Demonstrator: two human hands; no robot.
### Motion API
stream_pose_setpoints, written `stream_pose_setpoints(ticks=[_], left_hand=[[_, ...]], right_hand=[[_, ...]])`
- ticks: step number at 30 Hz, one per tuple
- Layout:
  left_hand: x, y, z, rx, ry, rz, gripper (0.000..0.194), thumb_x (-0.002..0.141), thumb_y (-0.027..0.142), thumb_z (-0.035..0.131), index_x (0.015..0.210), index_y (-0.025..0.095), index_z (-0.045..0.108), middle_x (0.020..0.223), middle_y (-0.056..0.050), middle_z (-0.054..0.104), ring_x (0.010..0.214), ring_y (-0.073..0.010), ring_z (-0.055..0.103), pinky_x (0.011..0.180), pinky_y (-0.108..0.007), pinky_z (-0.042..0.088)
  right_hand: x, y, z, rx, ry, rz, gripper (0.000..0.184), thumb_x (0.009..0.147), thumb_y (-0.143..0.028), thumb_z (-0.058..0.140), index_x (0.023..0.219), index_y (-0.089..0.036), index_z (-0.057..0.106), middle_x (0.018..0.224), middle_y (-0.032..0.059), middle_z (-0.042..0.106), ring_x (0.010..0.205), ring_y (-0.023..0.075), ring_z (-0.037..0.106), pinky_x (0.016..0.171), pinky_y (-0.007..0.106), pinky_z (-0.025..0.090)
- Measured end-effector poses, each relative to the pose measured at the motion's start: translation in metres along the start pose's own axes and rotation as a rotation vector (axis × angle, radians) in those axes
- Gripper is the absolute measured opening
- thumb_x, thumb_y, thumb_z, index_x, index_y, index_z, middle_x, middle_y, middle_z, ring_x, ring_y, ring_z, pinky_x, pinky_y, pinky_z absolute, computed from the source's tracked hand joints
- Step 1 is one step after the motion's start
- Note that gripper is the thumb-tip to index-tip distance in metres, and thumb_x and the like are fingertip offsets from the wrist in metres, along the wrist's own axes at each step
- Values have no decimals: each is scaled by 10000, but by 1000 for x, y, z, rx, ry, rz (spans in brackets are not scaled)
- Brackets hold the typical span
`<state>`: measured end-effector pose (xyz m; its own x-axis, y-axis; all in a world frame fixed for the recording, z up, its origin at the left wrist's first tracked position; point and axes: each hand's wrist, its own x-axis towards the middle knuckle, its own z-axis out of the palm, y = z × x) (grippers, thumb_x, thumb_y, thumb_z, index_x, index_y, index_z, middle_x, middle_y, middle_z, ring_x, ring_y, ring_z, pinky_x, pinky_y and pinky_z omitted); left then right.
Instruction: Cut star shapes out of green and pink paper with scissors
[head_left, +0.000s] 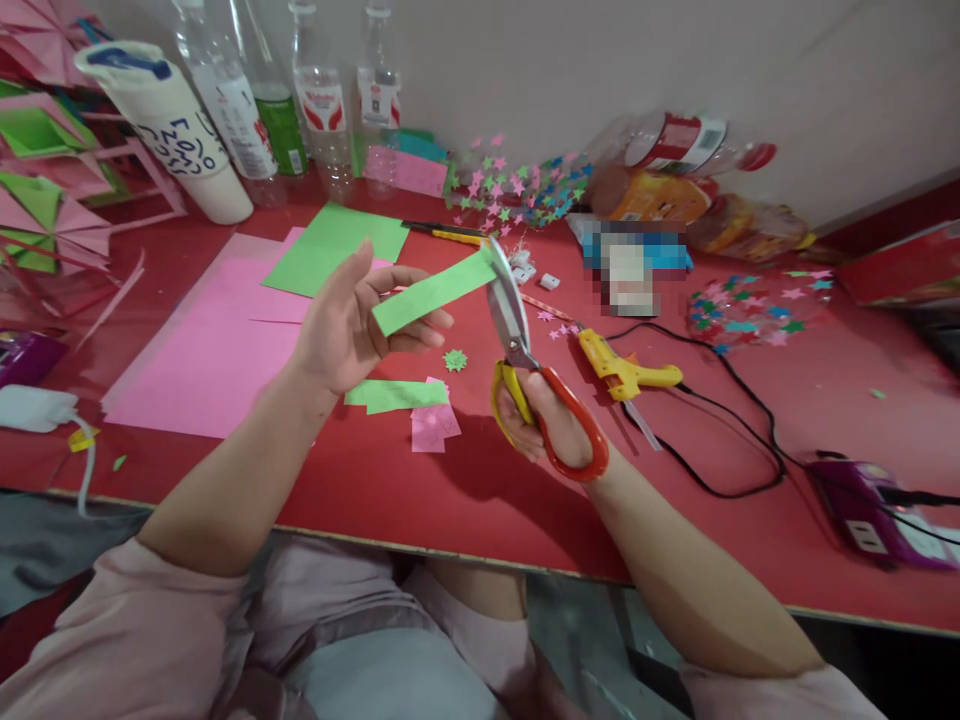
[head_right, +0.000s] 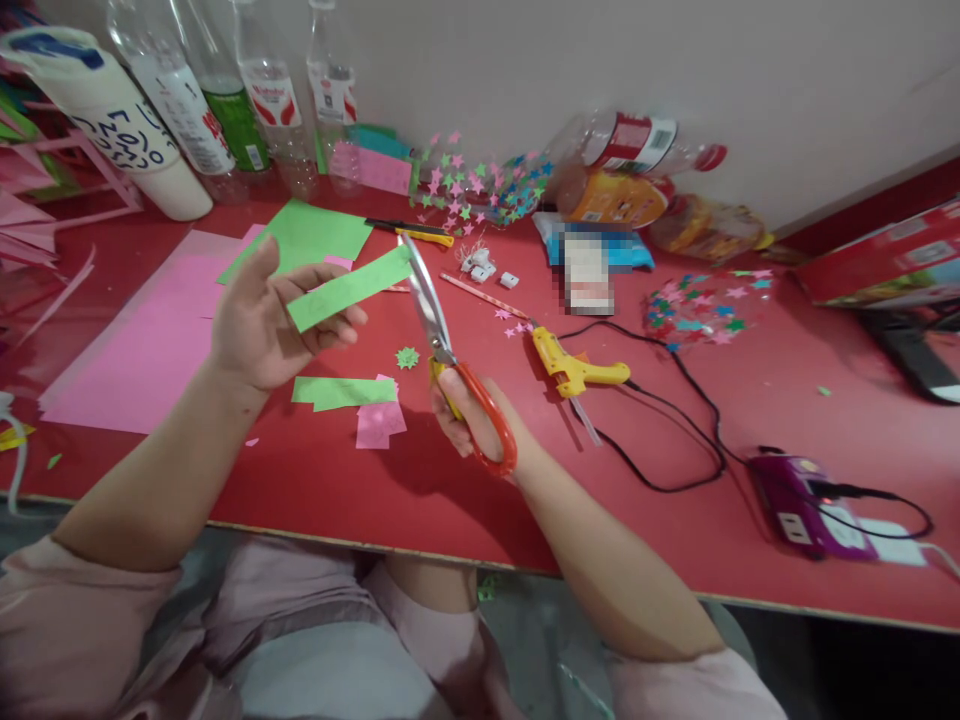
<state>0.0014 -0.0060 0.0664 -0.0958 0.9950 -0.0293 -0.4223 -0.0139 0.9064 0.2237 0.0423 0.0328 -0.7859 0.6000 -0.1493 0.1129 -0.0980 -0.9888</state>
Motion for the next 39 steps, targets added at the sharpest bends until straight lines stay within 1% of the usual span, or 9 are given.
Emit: stream_pose_setpoints(ticks=[2, 4, 6, 10, 14, 19, 24, 30, 39], left_hand=[[-1, -5, 2, -51, -47, 91, 479, 733, 595, 521, 949, 173, 591, 873, -80, 713, 771, -196, 699, 671, -332, 558], [-2, -13, 7, -65, -126, 157, 510, 616, 464, 705, 1028, 202, 557, 995, -71, 695, 905, -215, 682, 763, -344, 547], [-2, -23, 12, -1, -81, 212, 521, 587, 359, 752, 1038, 214, 534, 993, -52, 688, 900, -192, 677, 758, -314, 533], [-2, -32, 17, 20, 66, 267, 292, 691, 287, 679, 939, 199, 552, 854, -21, 699, 741, -126, 669, 670, -262, 508], [-2, -26, 15, 31, 130, 278, 137, 748, 286, 607, 829, 177, 597, 883, -44, 700, 793, -138, 671, 667, -260, 503], [-1, -28, 19, 64, 157, 309, 171, 766, 335, 596, 778, 166, 620, 879, -60, 695, 762, -132, 663, 631, -259, 491], [3, -37, 19, 114, 204, 309, 179, 774, 307, 607, 683, 158, 650, 656, -22, 661, 574, -86, 591, 543, -237, 460], [1, -35, 17, 136, 228, 281, 174, 769, 269, 611, 628, 171, 643, 600, -3, 628, 508, -72, 539, 488, -231, 433], [2, -32, 17, 220, 276, 275, 187, 767, 255, 582, 607, 161, 611, 529, 22, 586, 449, -41, 487, 437, -191, 376]], right_hand=[[1, -1, 1, 54, 14, -49, 469, 864, -641, 332, 671, -218, 395, 395, -97, 292, 290, 71, 235, 295, 217, 272], [1, 0, 3, 75, 28, -61, 471, 859, -645, 343, 672, -216, 400, 394, -97, 290, 291, 71, 244, 293, 213, 270], [-1, 3, 6, 66, 61, -39, 464, 852, -646, 364, 686, -214, 404, 401, -99, 303, 292, 68, 254, 296, 210, 271], [-4, 12, 9, -12, 73, -15, 474, 856, -646, 358, 689, -207, 417, 400, -96, 323, 293, 61, 271, 315, 209, 295], [-4, 13, 9, -51, 72, 19, 483, 848, -656, 363, 680, -206, 413, 395, -94, 333, 289, 58, 280, 318, 211, 281], [-6, 2, 18, -66, 111, 64, 476, 822, -659, 413, 670, -209, 399, 391, -94, 337, 295, 57, 280, 324, 219, 253], [-9, -2, 24, -149, 129, 100, 445, 806, -599, 478, 620, -208, 374, 384, -92, 347, 313, 53, 303, 351, 214, 248], [-9, 1, 22, -188, 95, 112, 374, 790, -523, 511, 639, -207, 381, 410, -101, 343, 318, 54, 314, 356, 216, 239], [-6, 4, 17, -219, 69, 115, 410, 777, -576, 515, 650, -208, 384, 425, -93, 350, 328, 59, 323, 362, 219, 256]])
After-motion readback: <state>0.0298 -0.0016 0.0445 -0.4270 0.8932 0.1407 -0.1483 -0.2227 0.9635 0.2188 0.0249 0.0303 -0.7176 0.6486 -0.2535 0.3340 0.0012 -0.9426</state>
